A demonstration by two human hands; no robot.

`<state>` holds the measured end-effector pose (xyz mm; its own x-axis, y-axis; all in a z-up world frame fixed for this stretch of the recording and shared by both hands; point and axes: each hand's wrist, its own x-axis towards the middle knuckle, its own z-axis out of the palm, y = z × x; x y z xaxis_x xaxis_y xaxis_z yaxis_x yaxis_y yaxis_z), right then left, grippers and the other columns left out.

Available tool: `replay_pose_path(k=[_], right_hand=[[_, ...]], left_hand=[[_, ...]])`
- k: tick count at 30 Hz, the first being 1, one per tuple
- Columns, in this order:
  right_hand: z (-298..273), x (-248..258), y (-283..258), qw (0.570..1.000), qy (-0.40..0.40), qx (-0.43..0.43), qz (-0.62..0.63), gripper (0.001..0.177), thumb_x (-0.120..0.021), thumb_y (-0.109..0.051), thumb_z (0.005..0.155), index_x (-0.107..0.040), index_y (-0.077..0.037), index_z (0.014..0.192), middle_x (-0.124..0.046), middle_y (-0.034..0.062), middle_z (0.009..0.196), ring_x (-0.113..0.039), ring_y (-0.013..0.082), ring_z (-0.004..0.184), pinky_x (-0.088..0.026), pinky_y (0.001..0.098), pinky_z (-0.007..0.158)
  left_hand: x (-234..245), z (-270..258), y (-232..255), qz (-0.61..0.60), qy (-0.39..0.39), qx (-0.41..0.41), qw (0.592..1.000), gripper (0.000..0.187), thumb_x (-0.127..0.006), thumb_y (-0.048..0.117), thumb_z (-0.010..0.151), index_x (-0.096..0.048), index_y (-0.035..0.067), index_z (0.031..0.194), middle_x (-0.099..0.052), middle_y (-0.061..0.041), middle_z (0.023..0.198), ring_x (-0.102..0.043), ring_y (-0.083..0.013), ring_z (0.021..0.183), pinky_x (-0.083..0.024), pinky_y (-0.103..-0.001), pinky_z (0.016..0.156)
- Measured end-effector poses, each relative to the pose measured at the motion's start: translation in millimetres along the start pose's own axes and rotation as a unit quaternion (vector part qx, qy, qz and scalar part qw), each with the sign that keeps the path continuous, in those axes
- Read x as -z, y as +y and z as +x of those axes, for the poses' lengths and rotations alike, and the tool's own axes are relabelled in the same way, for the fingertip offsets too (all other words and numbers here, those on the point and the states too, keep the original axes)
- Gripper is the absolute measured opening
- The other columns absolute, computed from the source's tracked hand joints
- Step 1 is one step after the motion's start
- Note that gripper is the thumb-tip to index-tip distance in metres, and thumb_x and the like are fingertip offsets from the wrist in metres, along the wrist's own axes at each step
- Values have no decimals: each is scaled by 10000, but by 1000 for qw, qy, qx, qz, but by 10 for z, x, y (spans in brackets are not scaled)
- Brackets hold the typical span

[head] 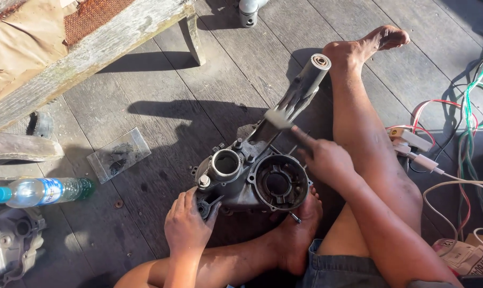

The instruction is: The person sits on a wooden floor and scrubs a metal engine part with a wire brush. They rotate the part to clean different sides and then use a hammer to tap it.

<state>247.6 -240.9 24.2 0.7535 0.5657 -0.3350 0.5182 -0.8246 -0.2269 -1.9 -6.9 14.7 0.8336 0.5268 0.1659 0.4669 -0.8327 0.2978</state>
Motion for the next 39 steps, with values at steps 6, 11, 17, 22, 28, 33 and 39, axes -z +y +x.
replay_pose_path(k=[6, 11, 17, 22, 28, 33, 39], right_hand=[[-216, 78, -96, 996, -29, 6, 89, 682, -617, -295, 929, -415, -444, 1564, -751, 57, 800, -683, 258, 612, -524, 404, 594], [-149, -168, 141, 987, 143, -42, -52, 691, -610, -403, 955, -392, -394, 1610, -659, 153, 792, -678, 386, 610, -553, 519, 554], [-10, -68, 139, 987, 1, -12, 159, 635, -637, -290, 917, -495, -400, 1526, -778, 61, 1154, -749, 311, 744, -573, 436, 713], [-169, -88, -192, 979, -74, 31, 188, 658, -624, -219, 929, -480, -411, 1541, -774, 73, 836, -661, 149, 634, -561, 354, 701], [6, -201, 47, 992, 95, -18, 76, 714, -652, -293, 929, -414, -385, 1595, -712, 222, 909, -685, 425, 746, -525, 510, 681], [60, -299, 72, 982, 40, 50, 175, 671, -669, -184, 865, -532, -343, 1503, -788, 108, 1020, -742, 297, 740, -557, 418, 701], [52, -517, 54, 987, 137, 67, 45, 737, -661, -255, 903, -426, -375, 1591, -657, 88, 834, -658, 297, 666, -539, 427, 627]], left_hand=[[-1, 45, -25, -3, -1, -5, 1000, 587, -822, 391, 766, -623, 79, 1222, -681, -55, 1002, -709, -239, 834, -571, -376, 767], [37, 28, 17, -21, 14, -23, 999, 553, -824, 353, 772, -622, 74, 1204, -663, -61, 967, -693, -246, 792, -562, -374, 733], [14, 6, 2, -14, 21, -14, 1000, 590, -842, 399, 736, -636, 95, 1197, -661, -52, 951, -683, -243, 818, -559, -369, 742], [9, 17, -3, -16, 6, -24, 1000, 622, -840, 385, 754, -614, 48, 1226, -659, -77, 980, -680, -251, 825, -551, -380, 783], [-33, 7, -37, -16, 21, -41, 999, 609, -837, 376, 754, -605, 54, 1216, -637, -81, 961, -663, -249, 801, -543, -368, 749], [-39, 21, -43, -18, 12, -31, 999, 613, -840, 379, 753, -608, 66, 1225, -637, -66, 950, -662, -233, 785, -543, -364, 753], [-24, 23, -35, -20, 11, -28, 999, 625, -851, 359, 739, -605, 68, 1234, -644, -55, 960, -669, -220, 792, -547, -357, 756]])
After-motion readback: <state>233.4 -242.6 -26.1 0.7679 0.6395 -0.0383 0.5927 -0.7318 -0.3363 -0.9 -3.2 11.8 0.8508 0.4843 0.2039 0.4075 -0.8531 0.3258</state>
